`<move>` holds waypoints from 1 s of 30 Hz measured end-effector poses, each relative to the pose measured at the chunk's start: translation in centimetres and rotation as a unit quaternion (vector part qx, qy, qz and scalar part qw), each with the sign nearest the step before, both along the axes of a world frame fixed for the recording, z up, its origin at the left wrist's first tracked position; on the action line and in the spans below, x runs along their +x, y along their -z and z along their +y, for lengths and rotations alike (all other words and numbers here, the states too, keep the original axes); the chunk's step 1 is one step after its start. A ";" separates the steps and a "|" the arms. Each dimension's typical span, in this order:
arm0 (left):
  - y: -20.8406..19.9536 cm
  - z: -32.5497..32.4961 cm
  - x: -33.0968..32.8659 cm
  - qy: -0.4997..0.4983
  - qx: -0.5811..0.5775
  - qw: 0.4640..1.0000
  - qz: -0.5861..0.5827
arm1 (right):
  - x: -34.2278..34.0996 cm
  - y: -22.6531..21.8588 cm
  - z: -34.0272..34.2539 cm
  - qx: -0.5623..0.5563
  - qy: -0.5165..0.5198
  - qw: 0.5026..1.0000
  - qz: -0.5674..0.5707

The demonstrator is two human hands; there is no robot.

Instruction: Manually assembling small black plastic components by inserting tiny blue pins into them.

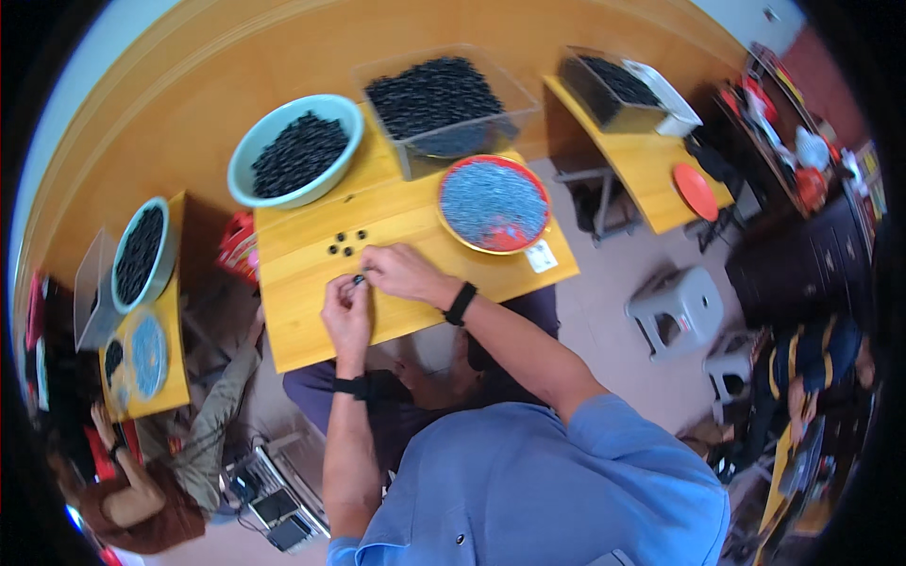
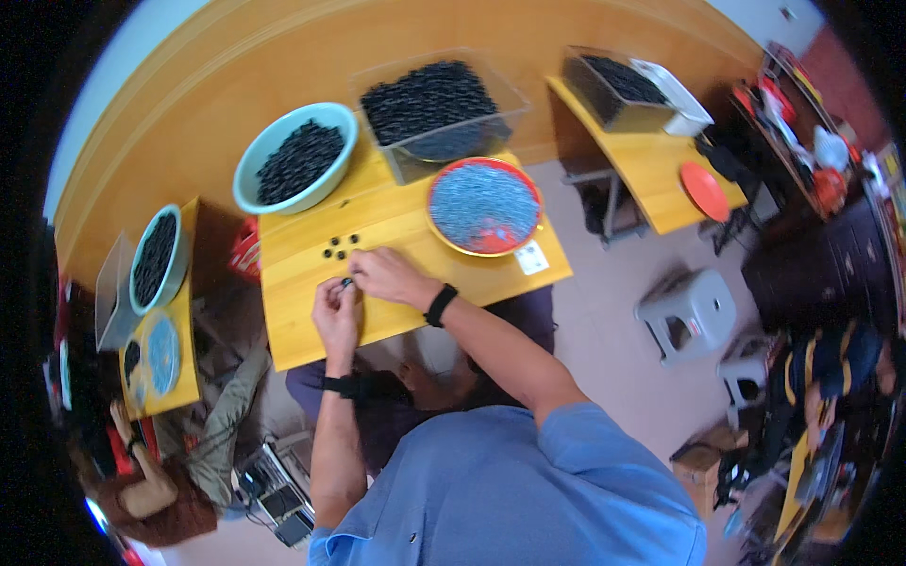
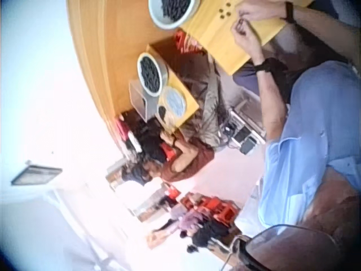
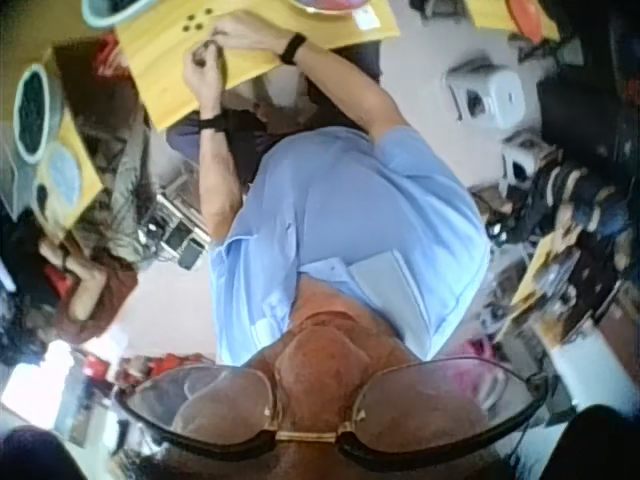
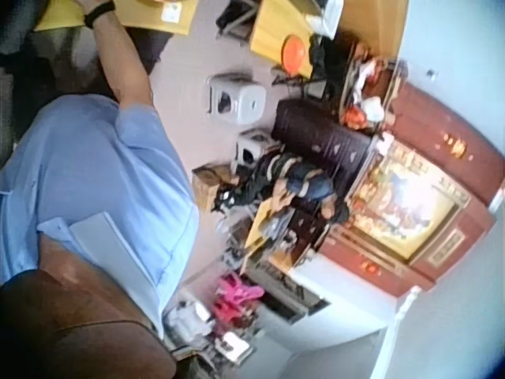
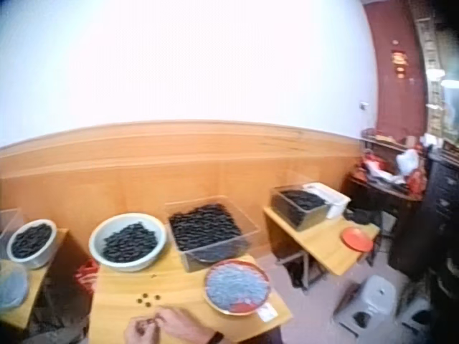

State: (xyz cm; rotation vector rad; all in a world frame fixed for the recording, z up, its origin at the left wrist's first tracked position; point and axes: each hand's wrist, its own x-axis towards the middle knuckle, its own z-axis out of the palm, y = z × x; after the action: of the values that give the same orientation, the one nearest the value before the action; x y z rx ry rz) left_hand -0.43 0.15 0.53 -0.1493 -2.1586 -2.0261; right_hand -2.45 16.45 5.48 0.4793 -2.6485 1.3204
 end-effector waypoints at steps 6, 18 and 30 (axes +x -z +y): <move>-0.2 1.4 -0.1 0.057 0.028 0.998 -0.023 | 1.0 0.6 1.4 -0.030 0.019 0.999 0.026; 0.8 0.5 -0.1 0.043 -0.032 0.999 -0.001 | 2.8 0.5 2.4 -0.103 0.075 0.991 0.031; -0.9 0.9 0.6 0.070 -0.022 0.997 -0.023 | 3.8 -0.9 1.7 -0.099 0.044 0.993 0.049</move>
State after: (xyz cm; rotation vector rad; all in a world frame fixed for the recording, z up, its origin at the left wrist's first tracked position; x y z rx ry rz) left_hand 0.22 1.03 1.39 -0.2694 -2.2826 -2.0754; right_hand 1.36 18.16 6.36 0.3863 -2.3992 1.4718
